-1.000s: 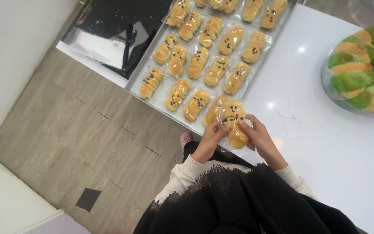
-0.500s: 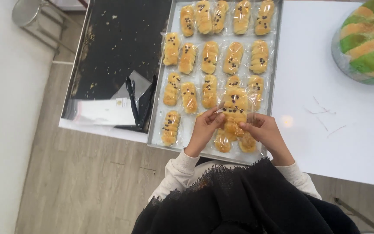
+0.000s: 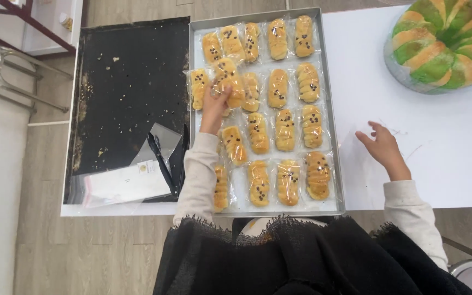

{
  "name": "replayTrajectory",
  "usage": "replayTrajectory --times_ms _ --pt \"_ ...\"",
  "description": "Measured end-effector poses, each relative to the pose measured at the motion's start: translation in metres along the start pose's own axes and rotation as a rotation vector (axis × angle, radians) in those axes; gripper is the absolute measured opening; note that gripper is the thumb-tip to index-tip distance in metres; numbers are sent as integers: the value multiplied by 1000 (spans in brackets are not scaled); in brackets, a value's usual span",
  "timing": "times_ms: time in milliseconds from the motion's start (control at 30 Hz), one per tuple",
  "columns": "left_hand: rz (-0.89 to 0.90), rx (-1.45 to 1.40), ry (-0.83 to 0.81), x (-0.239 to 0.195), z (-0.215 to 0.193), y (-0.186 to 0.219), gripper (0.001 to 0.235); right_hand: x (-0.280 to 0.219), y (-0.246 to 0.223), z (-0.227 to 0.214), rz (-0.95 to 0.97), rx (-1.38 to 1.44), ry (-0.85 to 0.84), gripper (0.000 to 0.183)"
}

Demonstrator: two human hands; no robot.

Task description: The person places small, rectangular pastries into clear plastic bags and seals them. They then arrange the packaged pastries onto a metal tray. A large, round, multi-colored cake is visible on the table but is not handled.

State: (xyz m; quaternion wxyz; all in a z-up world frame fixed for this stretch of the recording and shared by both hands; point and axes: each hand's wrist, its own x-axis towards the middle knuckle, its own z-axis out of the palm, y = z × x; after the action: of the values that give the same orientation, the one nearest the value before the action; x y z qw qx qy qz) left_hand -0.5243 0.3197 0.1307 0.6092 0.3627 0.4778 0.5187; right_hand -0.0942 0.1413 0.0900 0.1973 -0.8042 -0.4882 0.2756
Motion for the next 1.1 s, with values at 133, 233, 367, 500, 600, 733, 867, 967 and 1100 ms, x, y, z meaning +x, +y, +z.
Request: replayTrajectory --times_ms 133,233,367,500,600,733,867,967,1100 --pt "-91 34 56 42 -22 -5 93 -25 -19 -24 110 177 8 55" --pt "-69 -40 1 37 -17 7 81 -19 20 -15 84 87 -9 59" --pt "-88 -60 -111 28 -8 8 73 -39 9 -17 -120 66 126 38" --pt "-145 -774 -631 12 7 -25 50 -44 -16 -5 -369 213 465 17" --pt "-169 -806 -645 -1 27 -76 47 -48 -68 -7 -177 582 145 20" --pt "-151 -838 -654 -55 43 -59 50 -33 -52 14 -176 -523 87 47" --pt "-40 -578 -576 -88 51 -71 72 -70 -126 -11 -385 553 224 26" --pt "-5 -507 -570 -96 59 -92 79 -87 -153 -9 -522 819 180 23" --pt "34 -505 -589 -130 82 -60 83 -101 -170 7 -611 927 177 25"
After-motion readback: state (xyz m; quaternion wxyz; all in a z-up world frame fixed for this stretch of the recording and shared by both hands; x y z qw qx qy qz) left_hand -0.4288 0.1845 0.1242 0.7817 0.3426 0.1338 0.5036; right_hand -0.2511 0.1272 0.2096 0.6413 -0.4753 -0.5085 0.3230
